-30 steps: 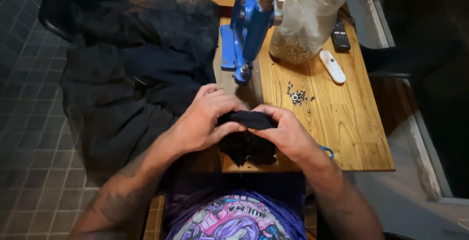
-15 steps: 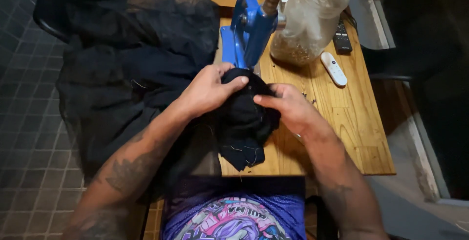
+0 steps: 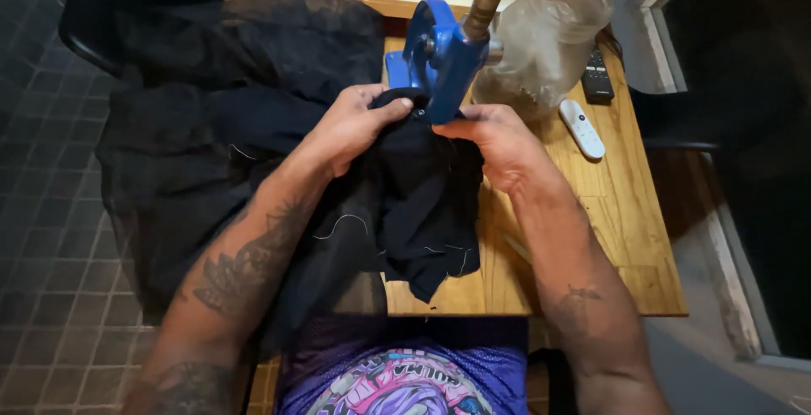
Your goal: Installing metal eyelets into black fabric using a manual hand press and trimming with scissors.
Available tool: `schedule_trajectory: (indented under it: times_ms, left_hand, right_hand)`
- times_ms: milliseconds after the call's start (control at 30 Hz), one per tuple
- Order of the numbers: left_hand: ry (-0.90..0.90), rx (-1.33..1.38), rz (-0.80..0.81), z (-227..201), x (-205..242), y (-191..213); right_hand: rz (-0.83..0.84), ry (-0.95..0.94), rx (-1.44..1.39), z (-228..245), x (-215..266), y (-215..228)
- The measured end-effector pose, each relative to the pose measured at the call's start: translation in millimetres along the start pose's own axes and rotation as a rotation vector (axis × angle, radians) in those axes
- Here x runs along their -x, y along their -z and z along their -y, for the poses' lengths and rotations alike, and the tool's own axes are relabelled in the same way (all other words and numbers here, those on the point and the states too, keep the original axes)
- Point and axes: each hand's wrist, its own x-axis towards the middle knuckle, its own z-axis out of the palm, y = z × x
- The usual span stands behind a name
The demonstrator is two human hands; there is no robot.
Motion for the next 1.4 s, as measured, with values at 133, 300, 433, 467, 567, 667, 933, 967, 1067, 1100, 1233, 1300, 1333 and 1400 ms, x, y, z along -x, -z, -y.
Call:
schedule_trajectory:
  times_ms: [133, 300, 433, 467, 567, 667, 933, 967, 1067, 1100, 1233, 1300, 1333, 1400]
  left_hand:
    - [-0.004, -0.004, 0.0, -2.1, 5.6, 0.1]
    - [0.02, -0.052, -0.006, 2.5, 3.8, 0.1]
    - [0.034, -0.057, -0.022, -8.3, 15.2, -2.8]
    - [0.031, -0.078, -0.023, -6.4, 12.1, -2.5]
    - [0.03, -0.12, -0.019, -1.8, 5.9, -1.3]
    - [0.03, -0.14, -0.029, 0.3, 2.0, -0.9]
    - [-0.29, -0.347, -0.09, 11.5, 18.1, 4.7]
    - [-0.397, -0.337, -0.043, 7.1, 21.9, 5.2]
    - [-0.556, -0.341, 0.042, -1.1, 35.4, 2.1]
    - [-0.614, -0.354, 0.077, -3.6, 39.9, 0.1]
    - [-0.614, -0.353, 0.02, 9.6, 30.0, -2.8]
    - [-0.633, -0.374, 0.002, 12.8, 29.4, -3.3]
    - [-0.634, -0.374, 0.002, 13.3, 28.5, -4.1]
    - [-0.649, -0.386, 0.017, 14.9, 27.6, -4.8]
  right_hand:
    - [-0.041, -0.016, 0.027, 3.5, -4.4, -0.8]
    - [-0.036, -0.214, -0.085, 9.1, -12.4, -3.3]
    - [-0.044, -0.277, -0.123, 9.1, -17.6, -1.9]
    - [-0.044, -0.266, -0.122, 8.9, -16.2, -4.6]
    - [-0.046, -0.247, -0.129, 4.1, -19.0, -2.0]
    - [-0.031, -0.224, -0.144, -1.2, -24.1, 0.9]
    - [-0.005, -0.228, -0.17, 2.9, -19.4, 4.0]
    - [0.005, -0.243, -0.183, 1.0, -23.0, 6.0]
    - [0.038, -0.287, -0.209, -10.8, -36.1, 13.2]
    - [0.063, -0.311, -0.219, -14.8, -41.0, 15.7]
    - [0.088, -0.324, -0.23, -9.8, -39.2, 17.1]
    - [0.126, -0.323, -0.209, -16.0, -44.7, 23.9]
    - [0.127, -0.322, -0.209, -14.1, -42.2, 22.3]
    - [0.135, -0.331, -0.217, -11.0, -36.8, 18.4]
